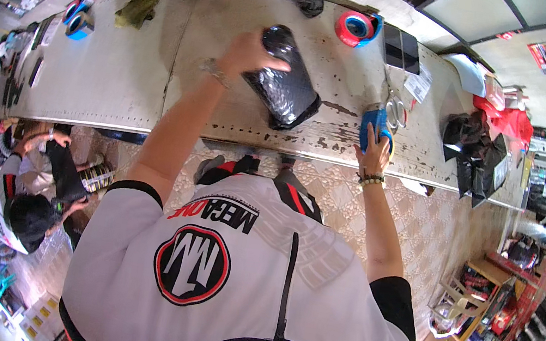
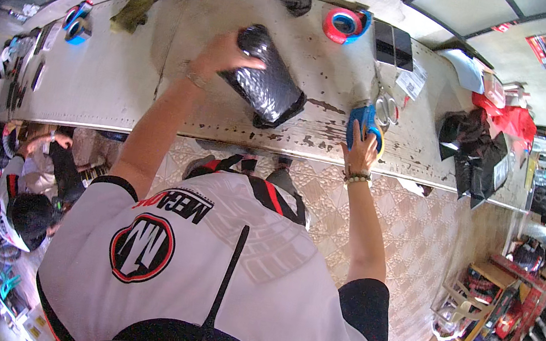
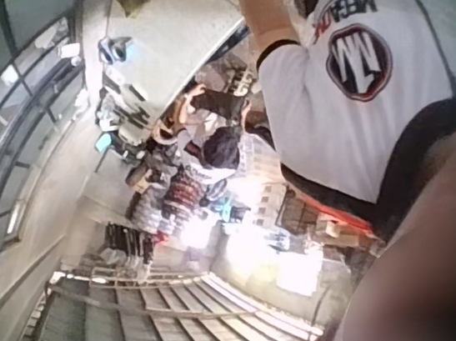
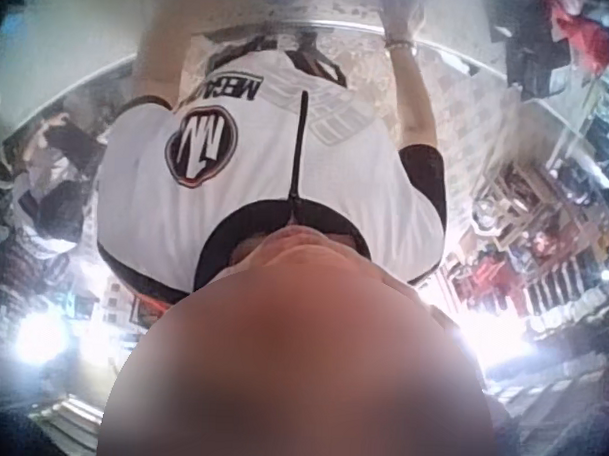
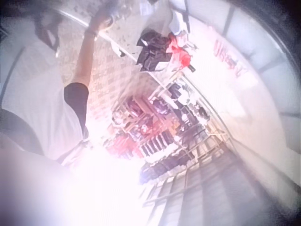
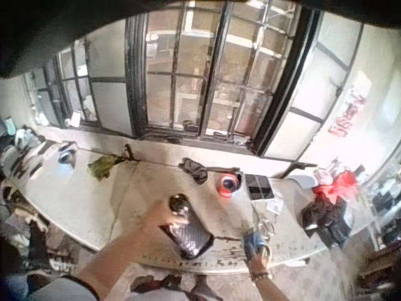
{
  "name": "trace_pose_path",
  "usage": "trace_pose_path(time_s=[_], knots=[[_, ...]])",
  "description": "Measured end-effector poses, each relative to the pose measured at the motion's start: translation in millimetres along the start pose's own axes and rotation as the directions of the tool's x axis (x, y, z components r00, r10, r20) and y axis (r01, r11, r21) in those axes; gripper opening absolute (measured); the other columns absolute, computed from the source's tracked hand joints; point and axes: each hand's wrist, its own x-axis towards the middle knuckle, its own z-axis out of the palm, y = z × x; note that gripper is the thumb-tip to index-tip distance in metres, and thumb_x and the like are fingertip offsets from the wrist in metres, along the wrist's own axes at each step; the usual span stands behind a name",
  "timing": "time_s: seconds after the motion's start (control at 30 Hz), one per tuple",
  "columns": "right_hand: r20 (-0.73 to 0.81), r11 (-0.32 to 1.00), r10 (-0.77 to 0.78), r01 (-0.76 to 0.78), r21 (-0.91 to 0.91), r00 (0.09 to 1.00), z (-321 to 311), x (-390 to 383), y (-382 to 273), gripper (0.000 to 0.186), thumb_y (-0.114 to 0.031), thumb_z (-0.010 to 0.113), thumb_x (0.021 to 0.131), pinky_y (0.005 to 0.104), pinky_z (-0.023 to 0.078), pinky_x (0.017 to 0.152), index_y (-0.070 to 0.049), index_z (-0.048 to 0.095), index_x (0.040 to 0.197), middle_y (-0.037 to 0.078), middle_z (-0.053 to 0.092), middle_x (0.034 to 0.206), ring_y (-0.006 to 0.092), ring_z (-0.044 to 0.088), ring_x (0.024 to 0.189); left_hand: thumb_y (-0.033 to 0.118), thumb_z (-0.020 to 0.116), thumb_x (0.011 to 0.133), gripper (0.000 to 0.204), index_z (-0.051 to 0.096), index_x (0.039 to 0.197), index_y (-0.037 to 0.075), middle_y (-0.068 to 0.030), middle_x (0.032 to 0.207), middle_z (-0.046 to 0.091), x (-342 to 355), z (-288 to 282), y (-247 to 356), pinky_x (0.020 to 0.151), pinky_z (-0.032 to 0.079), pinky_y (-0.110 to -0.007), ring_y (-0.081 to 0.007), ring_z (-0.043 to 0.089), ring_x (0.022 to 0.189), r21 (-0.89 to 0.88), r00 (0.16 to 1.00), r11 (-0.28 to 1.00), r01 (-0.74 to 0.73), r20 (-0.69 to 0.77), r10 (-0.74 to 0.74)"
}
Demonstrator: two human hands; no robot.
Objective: The person cuts a cardboard box, wraps it in bubble wrap, and places it into a black plastic shipping bag. They seal the bag with tape, affix a shipping label, and place the finished parcel on the counter.
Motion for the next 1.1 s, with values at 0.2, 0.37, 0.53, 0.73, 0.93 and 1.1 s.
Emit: trace_pose_path(time_s=[0.2,0.37,0.53,0.73,0.93,1.1], knots=[[-0.124,0.927,0.149,-0.095,0.363,0.981,31,11,-77,0.079,-0.06,0.063,0.082,0.0549,0.025,0.106,-0.007,0.045,0.138,0.021,0.039,0.141,0.0401,0.035,0.129,0.033,0.086,0.072,0.065,0.058,0.121,0.001,-0.009,0.108,0.067,-84,23,-134,0.084,0.053,-0.033,-0.0189,0.064,0.094,-0.701,0.904,0.655,0.282,-0.035,-0.426],[0.387,0.476,-0.003,-0.34,0.811,0.922,13,93,-174,0.065,-0.054,0.059,0.09,0.0439,0.048,0.086,0.007,0.059,0.112,0.026,0.066,0.101,0.0393,0.063,0.097,0.025,0.081,0.078,0.053,0.058,0.122,0.004,-0.0083,0.108,0.066,-153,97,-155,0.081,0.057,-0.039,-0.0217,0.066,0.092,-0.966,0.851,0.205,0.158,0.028,-0.524],[-0.233,0.4,-0.26,0.324,0.857,0.937,-116,128,-176,0.038,-0.037,0.065,0.089,0.0447,0.048,0.062,0.0,0.064,0.094,0.024,0.063,0.077,0.0425,0.063,0.076,0.017,0.077,0.08,0.068,0.044,0.138,0.008,-0.0118,0.133,0.053,-169,111,-106,0.101,0.046,-0.041,-0.0254,0.054,0.119,-0.988,0.888,-0.15,0.038,0.103,-0.448],[-0.413,0.248,-0.727,0.77,0.588,0.549,-209,135,-200,0.03,-0.031,0.068,0.087,0.0418,0.046,0.056,-0.001,0.061,0.087,0.018,0.06,0.071,0.0398,0.06,0.066,0.022,0.093,0.058,0.125,0.012,0.153,0.01,-0.0184,0.144,0.04,-110,55,-25,0.105,0.041,-0.039,-0.0304,0.046,0.129,-0.057,0.819,0.962,-0.266,-0.539,0.194],[-0.124,0.385,-0.853,0.772,0.505,0.507,-212,142,-181,0.04,-0.039,0.067,0.084,0.0439,0.051,0.076,-0.005,0.063,0.106,0.014,0.065,0.103,0.0348,0.064,0.093,0.013,0.094,0.057,0.131,0.006,0.154,0.012,-0.0126,0.14,0.044,-71,58,15,0.103,0.045,-0.038,-0.0238,0.051,0.123,-0.494,0.909,0.798,-0.345,-0.386,0.154],[-0.11,0.357,-0.866,0.757,0.547,0.487,-243,180,-143,0.027,-0.024,0.067,0.086,0.0352,0.053,0.075,-0.009,0.066,0.108,0.009,0.069,0.099,0.0271,0.068,0.086,0.017,0.095,0.057,0.131,0.004,0.151,0.012,-0.0154,0.141,0.041,-69,72,14,0.105,0.045,-0.043,-0.0272,0.047,0.129,-0.519,0.895,0.8,-0.301,-0.443,0.049]])
